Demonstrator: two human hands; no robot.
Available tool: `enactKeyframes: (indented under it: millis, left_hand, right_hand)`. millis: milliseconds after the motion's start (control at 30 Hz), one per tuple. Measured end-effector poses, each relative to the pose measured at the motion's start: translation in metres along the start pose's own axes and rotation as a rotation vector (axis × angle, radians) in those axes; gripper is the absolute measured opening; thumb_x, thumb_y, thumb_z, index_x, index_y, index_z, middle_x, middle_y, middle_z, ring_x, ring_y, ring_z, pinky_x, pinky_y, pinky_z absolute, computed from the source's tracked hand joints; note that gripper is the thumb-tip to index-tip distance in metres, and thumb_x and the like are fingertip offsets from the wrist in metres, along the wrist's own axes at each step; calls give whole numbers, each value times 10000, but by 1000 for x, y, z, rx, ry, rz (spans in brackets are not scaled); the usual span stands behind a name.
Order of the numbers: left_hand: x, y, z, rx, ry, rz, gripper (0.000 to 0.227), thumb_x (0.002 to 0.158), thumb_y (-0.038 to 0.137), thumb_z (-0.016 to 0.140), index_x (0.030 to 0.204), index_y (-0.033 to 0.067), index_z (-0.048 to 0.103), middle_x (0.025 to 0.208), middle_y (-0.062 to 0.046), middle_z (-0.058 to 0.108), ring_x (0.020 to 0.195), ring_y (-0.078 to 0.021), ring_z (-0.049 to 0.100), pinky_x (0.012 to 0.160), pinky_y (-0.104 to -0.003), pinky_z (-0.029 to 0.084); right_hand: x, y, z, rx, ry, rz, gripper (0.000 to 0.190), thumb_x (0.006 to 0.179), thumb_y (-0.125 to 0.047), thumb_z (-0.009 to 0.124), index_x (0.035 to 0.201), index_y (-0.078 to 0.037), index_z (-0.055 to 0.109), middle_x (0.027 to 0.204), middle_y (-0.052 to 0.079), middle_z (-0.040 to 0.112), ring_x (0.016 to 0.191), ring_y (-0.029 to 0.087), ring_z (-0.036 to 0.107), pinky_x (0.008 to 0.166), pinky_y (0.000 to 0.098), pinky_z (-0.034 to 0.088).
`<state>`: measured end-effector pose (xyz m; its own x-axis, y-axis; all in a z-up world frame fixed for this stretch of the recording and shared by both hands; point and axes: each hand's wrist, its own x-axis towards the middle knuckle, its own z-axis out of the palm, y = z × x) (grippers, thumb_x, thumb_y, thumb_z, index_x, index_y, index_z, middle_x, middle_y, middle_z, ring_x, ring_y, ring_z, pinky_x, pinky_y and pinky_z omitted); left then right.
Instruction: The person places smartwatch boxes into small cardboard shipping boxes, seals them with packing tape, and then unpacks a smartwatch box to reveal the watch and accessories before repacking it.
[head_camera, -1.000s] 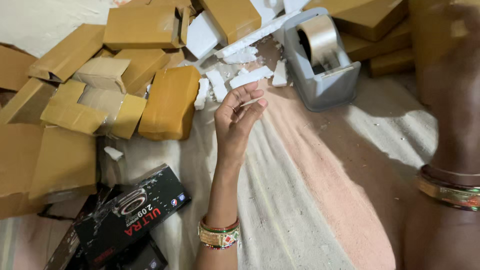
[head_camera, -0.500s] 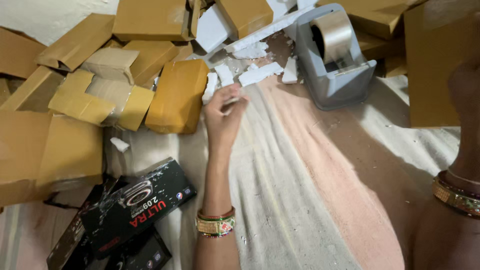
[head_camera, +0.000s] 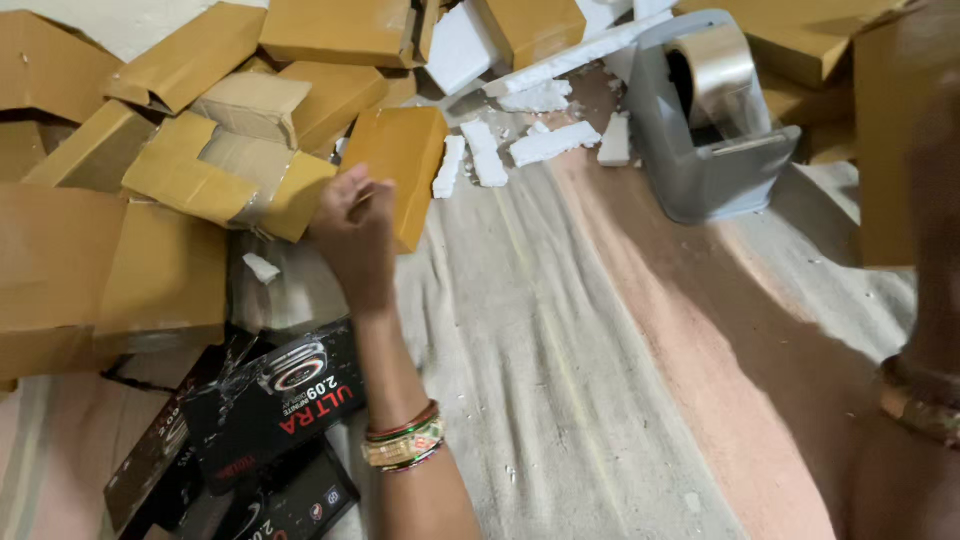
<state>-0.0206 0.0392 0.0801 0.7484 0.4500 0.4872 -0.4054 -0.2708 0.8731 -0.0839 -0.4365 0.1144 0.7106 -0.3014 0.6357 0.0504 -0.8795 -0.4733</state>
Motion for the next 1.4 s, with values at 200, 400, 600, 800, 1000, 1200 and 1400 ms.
enactKeyframes:
  millis: [200,400,600,800,1000,1200,1400]
  left_hand:
    - [-22,1,29,126,-110,86,372,859,156,812,1159,-32,697,1065,-129,744,956,-199,715,882,-318,571]
    - [-24,26,-14,800,-270,60,672,723,383,889,1202,-32,664,1122,-261,700,1102,-426,640,864,-506,481]
    - [-13,26,-96,1020,-517,-298,681,679,374,904,1159,-44,664,1075,-243,715,1014,-332,670,856,-419,518]
    - [-17,20,-127,1028,-697,-432,540,705,278,882,1090,-55,702,978,-217,743,913,-256,692,793,-366,531]
    - [-14,64,-100,591,-813,-244,399,732,181,859,1022,-65,740,880,-191,772,811,-179,715,729,-314,544]
    - [-28,84,-33,70,-495,101,361,900,150,838,1080,-15,573,967,-145,687,879,-144,656,761,-292,552]
    - [-55,51,77,65,-178,-171,485,901,239,794,1192,1,488,1019,-107,654,884,-178,652,789,-285,507]
  right_hand:
    - [-43,-81,32,169,-89,-454,171,956,-101,825,1026,-46,679,1211,106,727,1049,268,717,867,371,591]
    - [-79,-146,64,435,-725,-827,227,852,-133,729,1069,-67,748,1135,139,738,1041,327,725,846,379,625]
    - [-85,-160,53,258,-1095,-610,310,903,-285,655,1160,-140,749,1191,85,755,1029,239,749,912,350,613]
    - [-75,-167,38,257,-907,-757,285,909,-228,645,1149,-103,737,1112,123,771,941,271,774,823,334,641]
    - [-69,-172,39,-104,-1084,-335,454,929,-281,671,1370,-174,660,1130,72,791,855,210,775,767,332,631]
    - [-72,-159,45,608,-1004,-33,781,830,-389,665,1537,-157,427,1382,178,652,1226,301,659,962,478,580]
    - [-75,-153,50,515,-777,-323,1262,650,-540,849,1613,11,247,1565,336,354,1396,458,440,1056,544,464]
